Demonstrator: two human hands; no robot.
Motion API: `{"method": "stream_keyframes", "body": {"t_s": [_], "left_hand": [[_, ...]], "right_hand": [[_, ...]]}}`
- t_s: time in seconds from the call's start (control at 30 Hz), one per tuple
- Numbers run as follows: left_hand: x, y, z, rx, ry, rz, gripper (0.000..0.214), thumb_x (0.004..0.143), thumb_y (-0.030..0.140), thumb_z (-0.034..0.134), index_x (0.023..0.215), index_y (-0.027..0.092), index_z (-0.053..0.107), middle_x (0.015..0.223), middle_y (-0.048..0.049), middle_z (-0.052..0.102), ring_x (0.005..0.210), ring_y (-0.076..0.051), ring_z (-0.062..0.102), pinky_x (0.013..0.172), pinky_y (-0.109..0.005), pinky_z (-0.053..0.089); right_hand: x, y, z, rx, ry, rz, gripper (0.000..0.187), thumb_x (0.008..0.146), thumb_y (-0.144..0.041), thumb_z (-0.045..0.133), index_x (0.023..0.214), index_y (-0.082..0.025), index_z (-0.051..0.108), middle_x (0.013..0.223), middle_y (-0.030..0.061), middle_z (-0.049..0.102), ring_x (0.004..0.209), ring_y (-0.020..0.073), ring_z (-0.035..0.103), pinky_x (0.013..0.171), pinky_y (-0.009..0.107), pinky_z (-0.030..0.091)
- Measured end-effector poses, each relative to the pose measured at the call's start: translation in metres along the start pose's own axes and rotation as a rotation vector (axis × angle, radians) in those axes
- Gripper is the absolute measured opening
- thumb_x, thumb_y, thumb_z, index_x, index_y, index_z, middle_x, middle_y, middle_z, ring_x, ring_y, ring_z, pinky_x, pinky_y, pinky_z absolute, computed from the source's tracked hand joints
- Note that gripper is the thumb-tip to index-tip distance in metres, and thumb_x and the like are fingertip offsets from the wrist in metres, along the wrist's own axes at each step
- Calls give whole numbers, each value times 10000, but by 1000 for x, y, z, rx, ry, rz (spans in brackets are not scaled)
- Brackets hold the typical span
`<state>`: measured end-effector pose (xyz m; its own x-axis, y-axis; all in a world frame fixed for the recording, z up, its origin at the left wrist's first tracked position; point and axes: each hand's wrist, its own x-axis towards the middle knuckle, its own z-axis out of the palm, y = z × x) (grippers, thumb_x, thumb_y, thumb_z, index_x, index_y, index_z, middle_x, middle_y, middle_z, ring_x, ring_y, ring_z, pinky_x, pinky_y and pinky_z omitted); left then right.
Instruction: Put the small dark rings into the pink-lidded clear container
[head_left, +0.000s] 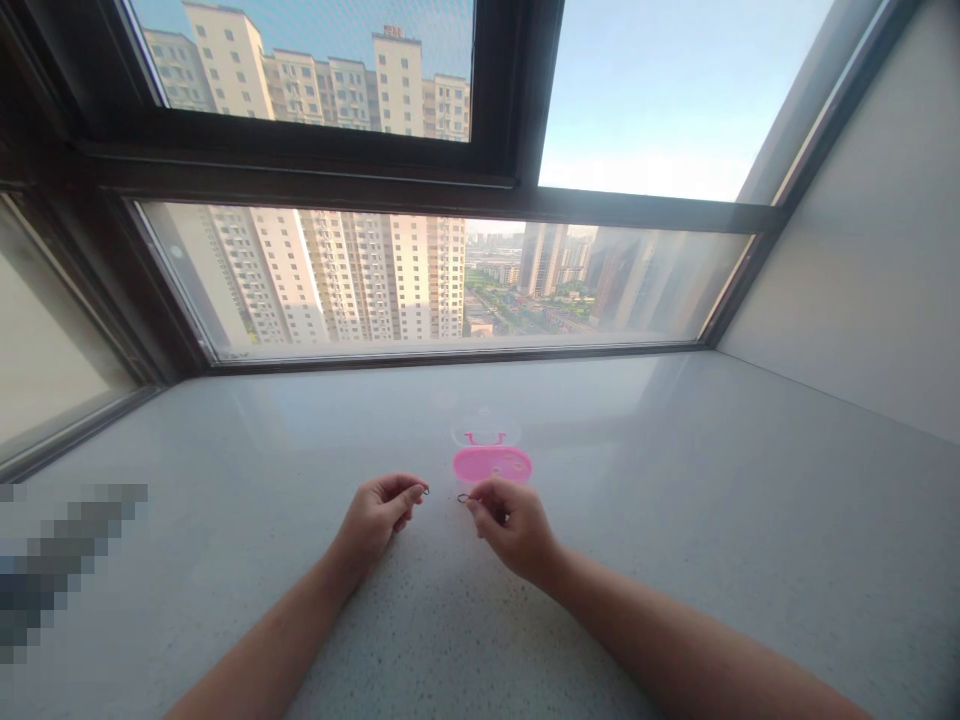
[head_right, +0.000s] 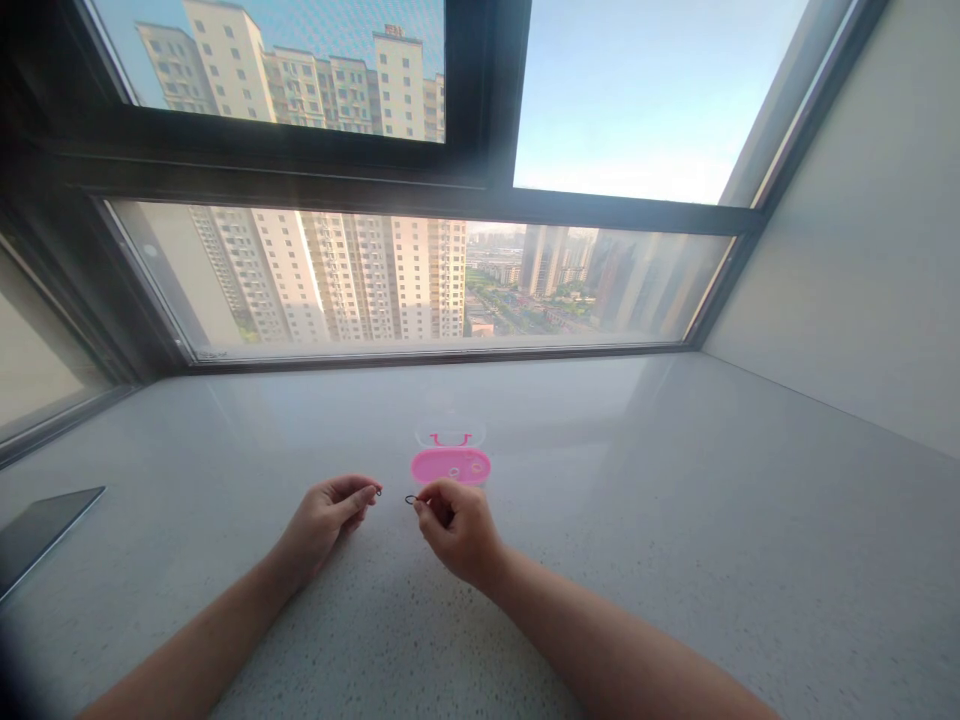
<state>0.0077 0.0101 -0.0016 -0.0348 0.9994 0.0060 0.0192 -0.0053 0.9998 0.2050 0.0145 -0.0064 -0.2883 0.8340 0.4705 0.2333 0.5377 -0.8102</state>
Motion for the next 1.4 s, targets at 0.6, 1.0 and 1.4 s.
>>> {"method": "stream_keyframes", "body": {"t_s": [0.6, 1.0, 1.4], "left_hand": [[0, -1, -3, 4, -65, 39, 214, 727, 351, 615, 748, 138, 616, 531, 36, 477, 458, -73, 388, 413, -174, 274], [-1, 1, -3, -18, -46, 46, 224, 695, 357, 643, 742, 139, 630, 533, 39, 451, 472, -76, 387, 416, -171, 279], [-3, 4, -3, -14, -63, 27, 249, 695, 382, 635, 742, 137, 635, 537, 37, 464, 466, -86, 398, 432, -191, 286]], "right_hand": [[0, -5, 0, 3, -22, -49, 87, 748, -214, 506, 692, -150, 525, 481, -55, 372, 423, 60, 306, 409, 184, 251], [0, -6, 1, 18, -29, -71, 68, 725, -183, 509, 671, -146, 524, 482, -58, 360, 426, 58, 298, 407, 180, 242], [0, -5, 0, -15, -27, -65, 89, 737, -207, 490, 702, -149, 549, 488, -46, 377, 435, 66, 311, 415, 187, 261]]}}
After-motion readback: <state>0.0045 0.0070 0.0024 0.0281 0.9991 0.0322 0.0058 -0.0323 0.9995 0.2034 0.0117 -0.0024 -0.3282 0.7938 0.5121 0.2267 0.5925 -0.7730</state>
